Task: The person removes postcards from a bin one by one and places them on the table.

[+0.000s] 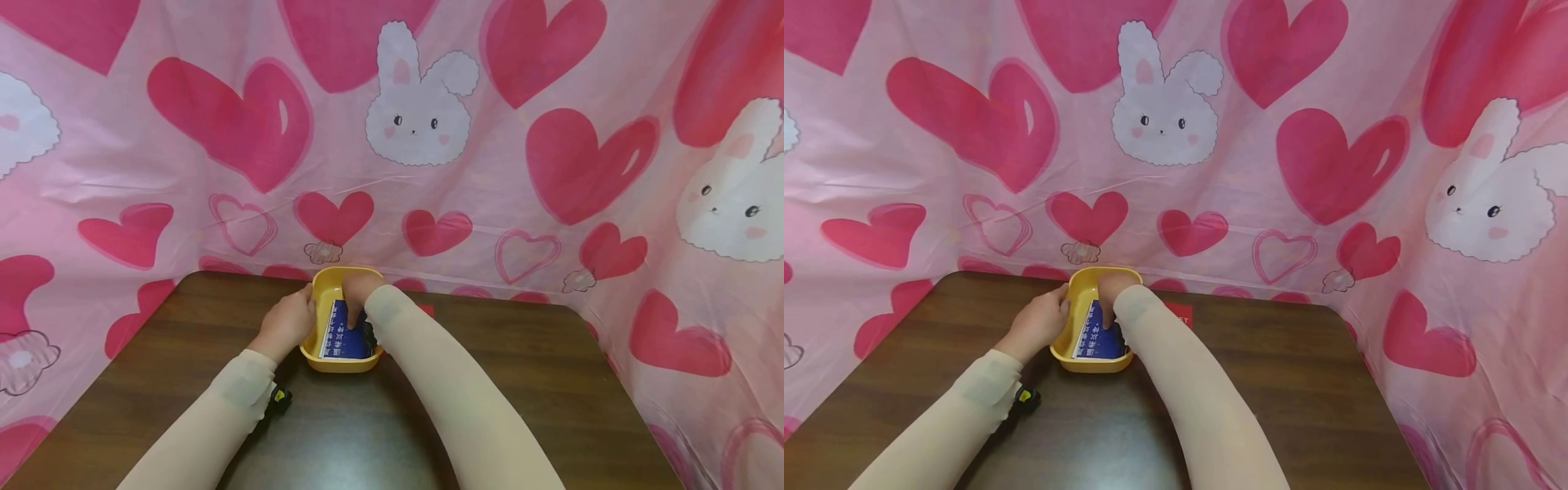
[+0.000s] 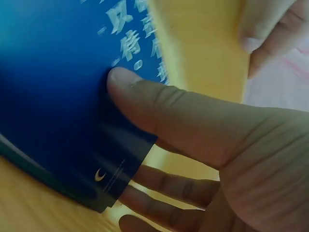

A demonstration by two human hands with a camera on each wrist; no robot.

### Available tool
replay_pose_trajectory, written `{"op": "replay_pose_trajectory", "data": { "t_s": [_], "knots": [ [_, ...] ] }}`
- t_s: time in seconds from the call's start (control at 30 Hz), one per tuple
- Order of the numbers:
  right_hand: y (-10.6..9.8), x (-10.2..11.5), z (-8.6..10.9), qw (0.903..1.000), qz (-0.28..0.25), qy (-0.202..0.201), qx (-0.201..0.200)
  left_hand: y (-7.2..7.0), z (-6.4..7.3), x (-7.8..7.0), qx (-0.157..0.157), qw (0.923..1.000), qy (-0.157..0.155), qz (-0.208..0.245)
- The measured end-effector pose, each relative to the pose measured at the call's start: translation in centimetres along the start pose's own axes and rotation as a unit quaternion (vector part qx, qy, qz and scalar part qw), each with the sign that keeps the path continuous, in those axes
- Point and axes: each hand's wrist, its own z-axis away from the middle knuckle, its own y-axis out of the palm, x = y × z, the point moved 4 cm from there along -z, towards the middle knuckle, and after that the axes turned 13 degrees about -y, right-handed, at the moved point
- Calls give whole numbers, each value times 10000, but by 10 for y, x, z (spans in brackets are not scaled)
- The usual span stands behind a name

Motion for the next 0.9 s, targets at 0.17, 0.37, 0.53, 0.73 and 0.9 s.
{"op": "replay_pose_trajectory", "data": {
  "t_s": [0.17, 0.37, 0.53, 0.73, 0.9],
  "knots": [
    [6, -6, -7, 9995, 285, -136, 95, 0, 0, 0, -21, 10000, 10, 0],
    [6, -10, -9, 9997, 139, -88, -162, 0, -1, 1, -21, 10000, -15, -30],
    [-3, -10, -5, 9964, 287, -624, -505, 0, 0, 0, -105, 9999, 14, -90],
    [-16, -10, 15, 9901, -709, -977, -710, 1, 0, 0, -19, 10000, -33, -83],
    [-21, -24, 22, 9783, -1578, -992, -901, 0, -1, 1, -25, 10000, -21, -91]
  ]
}}
